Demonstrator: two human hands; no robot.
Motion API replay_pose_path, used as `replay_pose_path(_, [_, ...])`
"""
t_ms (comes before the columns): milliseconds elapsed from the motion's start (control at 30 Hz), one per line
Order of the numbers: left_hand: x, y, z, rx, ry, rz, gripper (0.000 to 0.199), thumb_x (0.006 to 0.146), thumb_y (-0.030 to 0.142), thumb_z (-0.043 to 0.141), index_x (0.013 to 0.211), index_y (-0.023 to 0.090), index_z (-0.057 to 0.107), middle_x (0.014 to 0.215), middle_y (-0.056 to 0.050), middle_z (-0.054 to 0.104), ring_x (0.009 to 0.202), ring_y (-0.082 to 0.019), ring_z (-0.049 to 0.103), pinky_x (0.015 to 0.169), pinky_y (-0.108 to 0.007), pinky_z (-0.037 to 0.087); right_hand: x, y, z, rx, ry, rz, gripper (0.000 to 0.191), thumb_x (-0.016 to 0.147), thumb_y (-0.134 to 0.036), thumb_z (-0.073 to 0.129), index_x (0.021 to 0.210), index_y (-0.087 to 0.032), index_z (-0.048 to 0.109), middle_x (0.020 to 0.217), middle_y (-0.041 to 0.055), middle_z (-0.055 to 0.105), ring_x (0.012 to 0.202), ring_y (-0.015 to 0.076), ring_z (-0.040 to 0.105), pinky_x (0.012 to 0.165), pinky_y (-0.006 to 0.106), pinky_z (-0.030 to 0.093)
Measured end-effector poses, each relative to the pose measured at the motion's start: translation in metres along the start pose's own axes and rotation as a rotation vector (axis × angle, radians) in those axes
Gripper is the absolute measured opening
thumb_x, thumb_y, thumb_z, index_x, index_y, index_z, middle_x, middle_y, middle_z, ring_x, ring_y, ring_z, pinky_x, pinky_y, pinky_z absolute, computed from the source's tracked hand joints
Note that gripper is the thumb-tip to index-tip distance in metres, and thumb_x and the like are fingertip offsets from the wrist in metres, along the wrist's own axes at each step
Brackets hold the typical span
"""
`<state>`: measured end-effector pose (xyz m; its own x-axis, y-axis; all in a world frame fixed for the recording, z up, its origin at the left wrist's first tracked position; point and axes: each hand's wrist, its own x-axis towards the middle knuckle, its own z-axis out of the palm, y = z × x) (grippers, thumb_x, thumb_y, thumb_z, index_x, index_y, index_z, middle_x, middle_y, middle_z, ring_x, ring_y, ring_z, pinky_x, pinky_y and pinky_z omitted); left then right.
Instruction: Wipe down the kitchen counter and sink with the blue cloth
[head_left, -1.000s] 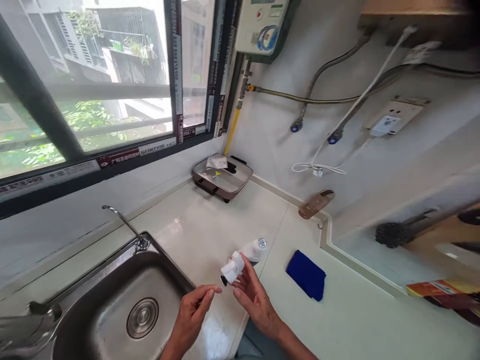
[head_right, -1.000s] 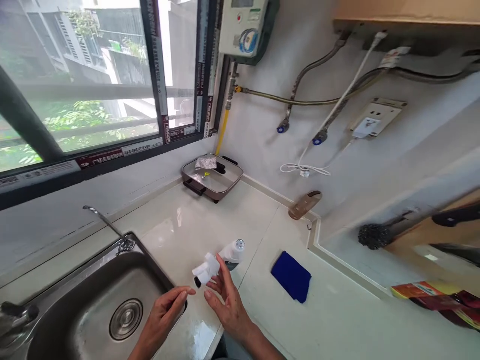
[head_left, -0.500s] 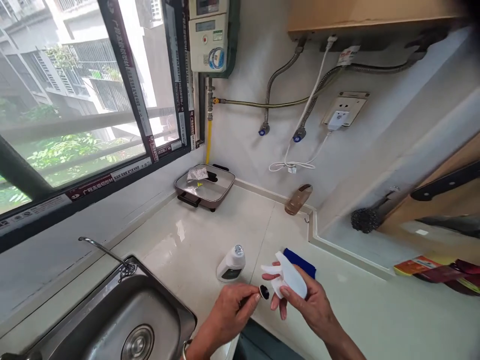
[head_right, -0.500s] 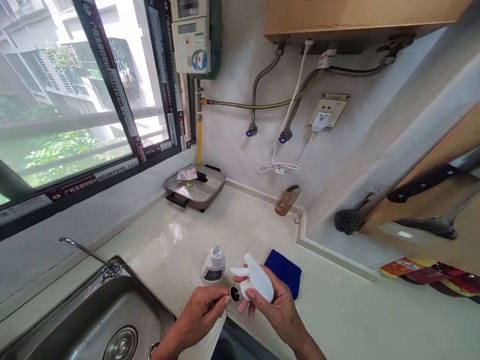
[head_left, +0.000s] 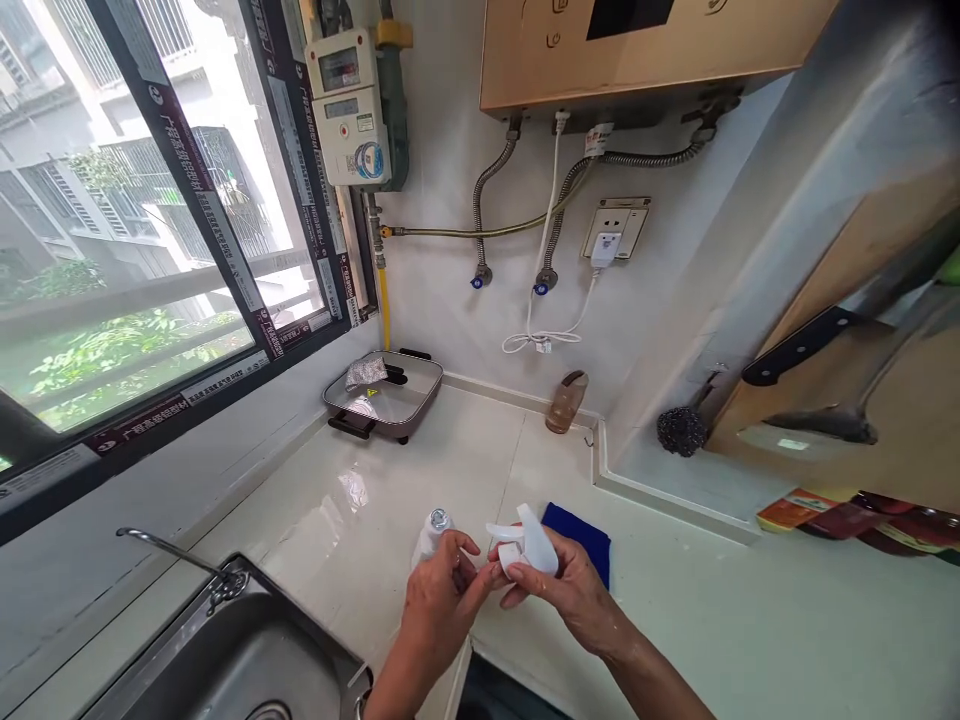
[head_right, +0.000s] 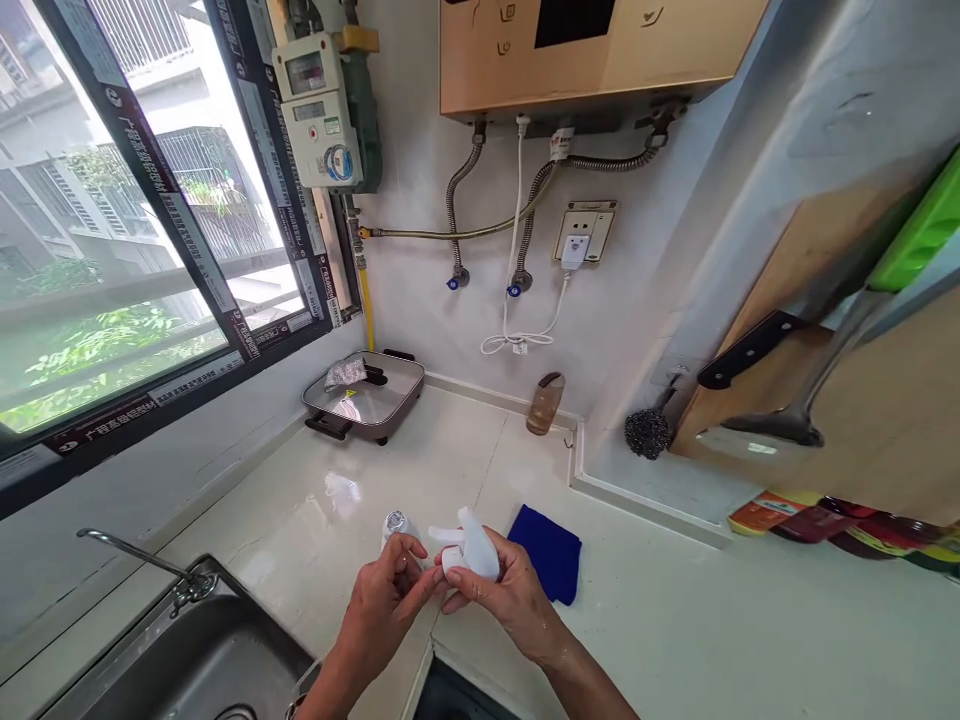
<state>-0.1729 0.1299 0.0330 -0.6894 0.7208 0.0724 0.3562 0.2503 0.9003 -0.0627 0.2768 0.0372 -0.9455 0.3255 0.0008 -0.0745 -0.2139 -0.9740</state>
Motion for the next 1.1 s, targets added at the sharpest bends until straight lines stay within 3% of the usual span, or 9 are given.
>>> replay_pose_path(100, [0.001, -0.003, -0.011, 0.061, 0.018, 0.07, 0.028, 0.089, 0.049, 0.058, 0.102, 0.023, 0.057, 0.066, 0.005, 0.061, 0.058, -0.011, 0.055, 0.058, -0.025, 0.043, 0.008, -0.011, -0.009, 0.041, 0.071, 0.006, 0.04, 0.076, -0.045, 0.081, 0.1, -0.016, 0.069, 0.094, 0.0064, 0.071, 0.082, 0.0226, 0.072, 0.065, 0.034, 0.065])
replay_pose_path(200, [-0.003, -0.018, -0.036, 0.126, 0.232, 0.145, 0.037, 0.085, 0.047, 0.064, 0.116, 0.026, 0.058, 0.106, -0.005, 0.072, 0.096, -0.019, 0.068, 0.088, -0.036, 0.056, 0.017, -0.037, -0.022, 0.05, 0.161, -0.036, 0.04, 0.074, -0.044, 0.083, 0.098, -0.015, 0.069, 0.09, 0.0082, 0.073, 0.076, 0.022, 0.073, 0.065, 0.034, 0.065])
replay_pose_path(267, [-0.007, -0.032, -0.053, 0.168, 0.448, 0.156, 0.049, 0.083, 0.045, 0.067, 0.127, 0.027, 0.054, 0.131, -0.01, 0.064, 0.124, -0.026, 0.06, 0.108, -0.049, 0.05, 0.021, -0.057, -0.033, 0.021, 0.222, -0.106, 0.038, 0.075, -0.043, 0.083, 0.096, -0.015, 0.07, 0.085, 0.0088, 0.074, 0.071, 0.0213, 0.072, 0.066, 0.035, 0.066])
replay_pose_path(333, [-0.01, -0.046, -0.061, 0.154, 0.52, 0.135, 0.054, 0.085, 0.044, 0.066, 0.134, 0.027, 0.049, 0.141, -0.012, 0.058, 0.135, -0.029, 0.053, 0.115, -0.057, 0.044, 0.023, -0.074, -0.042, -0.035, 0.272, -0.175, 0.036, 0.075, -0.042, 0.082, 0.097, -0.016, 0.071, 0.083, 0.0089, 0.074, 0.071, 0.0223, 0.072, 0.065, 0.037, 0.066])
replay_pose_path(467, [-0.003, -0.059, -0.049, 0.009, 0.296, 0.09, 0.061, 0.086, 0.043, 0.064, 0.141, 0.028, 0.043, 0.15, -0.012, 0.052, 0.14, -0.028, 0.048, 0.118, -0.055, 0.043, 0.02, -0.093, -0.051, -0.188, 0.314, -0.266, 0.034, 0.075, -0.036, 0.083, 0.102, -0.019, 0.071, 0.087, 0.0083, 0.075, 0.073, 0.0243, 0.073, 0.065, 0.04, 0.067])
replay_pose_path(600, [0.015, -0.065, -0.026, -0.06, 0.17, 0.043, 0.064, 0.085, 0.04, 0.066, 0.142, 0.028, 0.042, 0.15, -0.011, 0.052, 0.137, -0.028, 0.052, 0.119, -0.055, 0.042, 0.011, -0.107, -0.04, -0.321, 0.422, -0.377, 0.036, 0.077, -0.034, 0.081, 0.108, -0.021, 0.069, 0.091, 0.0074, 0.075, 0.074, 0.025, 0.073, 0.067, 0.042, 0.066])
replay_pose_path(733, [0.032, -0.074, -0.013, -0.136, 0.15, 0.089, 0.057, 0.084, 0.034, 0.066, 0.137, 0.024, 0.047, 0.144, -0.012, 0.058, 0.132, -0.026, 0.056, 0.116, -0.052, 0.045, 0.003, -0.123, -0.014, -0.417, 0.522, -0.512, 0.036, 0.075, -0.036, 0.083, 0.105, -0.022, 0.07, 0.085, 0.0059, 0.073, 0.067, 0.025, 0.071, 0.064, 0.044, 0.066])
replay_pose_path(833, [0.039, -0.078, -0.007, -0.199, 0.154, 0.141, 0.049, 0.086, 0.035, 0.064, 0.132, 0.023, 0.051, 0.138, -0.012, 0.063, 0.129, -0.024, 0.059, 0.114, -0.05, 0.047, 0.0, -0.128, 0.0, -0.494, 0.6, -0.513, 0.029, 0.077, -0.037, 0.08, 0.1, -0.023, 0.071, 0.083, 0.0057, 0.072, 0.065, 0.0242, 0.07, 0.065, 0.044, 0.065])
replay_pose_path(1100, [0.04, -0.079, 0.001, -0.245, 0.189, 0.159, 0.035, 0.091, 0.037, 0.059, 0.123, 0.024, 0.06, 0.127, -0.009, 0.071, 0.118, -0.02, 0.066, 0.108, -0.045, 0.053, -0.004, -0.116, -0.024, -0.574, 0.477, -0.539, 0.035, 0.077, -0.034, 0.08, 0.109, -0.024, 0.07, 0.083, 0.0062, 0.075, 0.066, 0.0261, 0.071, 0.064, 0.044, 0.064])
